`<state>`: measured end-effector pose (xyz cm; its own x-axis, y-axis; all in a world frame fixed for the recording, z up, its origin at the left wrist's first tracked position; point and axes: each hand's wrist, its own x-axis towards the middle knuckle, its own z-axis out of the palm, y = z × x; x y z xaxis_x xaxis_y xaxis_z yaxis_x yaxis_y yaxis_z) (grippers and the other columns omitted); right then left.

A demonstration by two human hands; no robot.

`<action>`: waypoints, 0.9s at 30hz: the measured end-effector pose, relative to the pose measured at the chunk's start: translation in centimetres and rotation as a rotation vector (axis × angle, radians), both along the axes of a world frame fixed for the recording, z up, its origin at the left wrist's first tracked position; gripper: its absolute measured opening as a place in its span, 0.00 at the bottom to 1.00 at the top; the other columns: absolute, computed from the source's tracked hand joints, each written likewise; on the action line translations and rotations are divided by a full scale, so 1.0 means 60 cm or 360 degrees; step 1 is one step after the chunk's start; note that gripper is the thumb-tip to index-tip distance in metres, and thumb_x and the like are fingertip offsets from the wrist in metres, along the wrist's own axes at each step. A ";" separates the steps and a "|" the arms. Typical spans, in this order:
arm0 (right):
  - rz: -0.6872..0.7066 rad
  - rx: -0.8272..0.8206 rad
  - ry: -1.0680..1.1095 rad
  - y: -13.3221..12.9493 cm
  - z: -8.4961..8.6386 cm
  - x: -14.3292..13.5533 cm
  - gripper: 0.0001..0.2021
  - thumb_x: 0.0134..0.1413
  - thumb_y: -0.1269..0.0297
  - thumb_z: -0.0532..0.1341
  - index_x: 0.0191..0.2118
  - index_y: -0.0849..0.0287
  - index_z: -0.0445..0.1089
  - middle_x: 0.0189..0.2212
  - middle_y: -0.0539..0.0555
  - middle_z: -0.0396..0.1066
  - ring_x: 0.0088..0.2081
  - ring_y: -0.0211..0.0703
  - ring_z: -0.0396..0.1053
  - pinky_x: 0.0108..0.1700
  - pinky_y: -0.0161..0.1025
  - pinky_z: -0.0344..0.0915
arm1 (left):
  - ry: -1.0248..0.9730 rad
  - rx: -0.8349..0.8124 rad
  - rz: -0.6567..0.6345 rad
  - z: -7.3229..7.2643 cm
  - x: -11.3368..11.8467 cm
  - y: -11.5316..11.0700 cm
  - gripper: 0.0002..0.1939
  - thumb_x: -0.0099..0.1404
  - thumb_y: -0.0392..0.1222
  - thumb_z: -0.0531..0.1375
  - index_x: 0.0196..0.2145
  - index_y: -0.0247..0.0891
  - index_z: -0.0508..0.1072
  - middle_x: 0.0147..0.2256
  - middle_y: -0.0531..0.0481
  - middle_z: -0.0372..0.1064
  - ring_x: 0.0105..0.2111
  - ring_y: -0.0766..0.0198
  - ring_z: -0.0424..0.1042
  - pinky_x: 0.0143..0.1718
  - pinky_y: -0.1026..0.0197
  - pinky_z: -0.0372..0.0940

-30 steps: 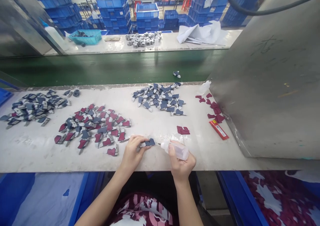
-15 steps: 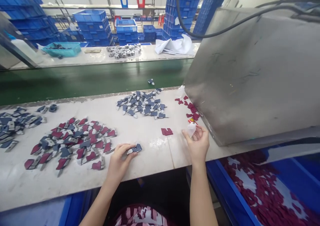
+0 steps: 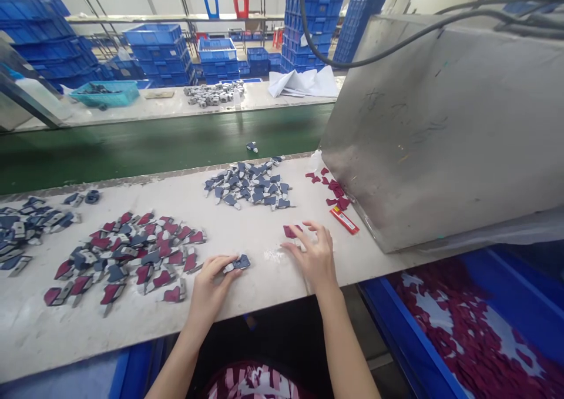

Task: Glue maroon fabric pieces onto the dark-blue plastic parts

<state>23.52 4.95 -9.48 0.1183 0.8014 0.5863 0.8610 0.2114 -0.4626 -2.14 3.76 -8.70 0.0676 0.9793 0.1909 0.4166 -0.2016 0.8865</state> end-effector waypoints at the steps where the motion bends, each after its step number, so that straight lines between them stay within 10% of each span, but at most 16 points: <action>1: 0.0031 -0.0040 0.0017 0.009 0.004 0.005 0.14 0.59 0.56 0.65 0.50 0.49 0.77 0.46 0.59 0.68 0.46 0.53 0.69 0.49 0.52 0.70 | -0.0004 -0.0008 0.0007 0.000 0.000 0.000 0.08 0.63 0.40 0.65 0.41 0.45 0.81 0.39 0.47 0.79 0.42 0.52 0.74 0.46 0.49 0.70; 12: 0.0425 -0.0703 -0.0250 0.080 0.021 0.053 0.05 0.54 0.69 0.67 0.36 0.53 0.80 0.35 0.53 0.74 0.32 0.43 0.73 0.36 0.39 0.70 | -0.0048 -0.0040 0.0031 0.000 0.001 0.000 0.08 0.62 0.40 0.66 0.41 0.44 0.81 0.38 0.46 0.80 0.42 0.53 0.74 0.45 0.50 0.70; 27: 0.0717 -0.0523 0.0177 0.091 0.026 0.062 0.12 0.58 0.63 0.58 0.40 0.51 0.79 0.41 0.52 0.78 0.37 0.43 0.77 0.41 0.42 0.77 | 0.0186 0.0065 -0.0020 0.007 -0.001 0.003 0.09 0.64 0.36 0.63 0.42 0.42 0.79 0.40 0.45 0.79 0.43 0.52 0.75 0.45 0.51 0.72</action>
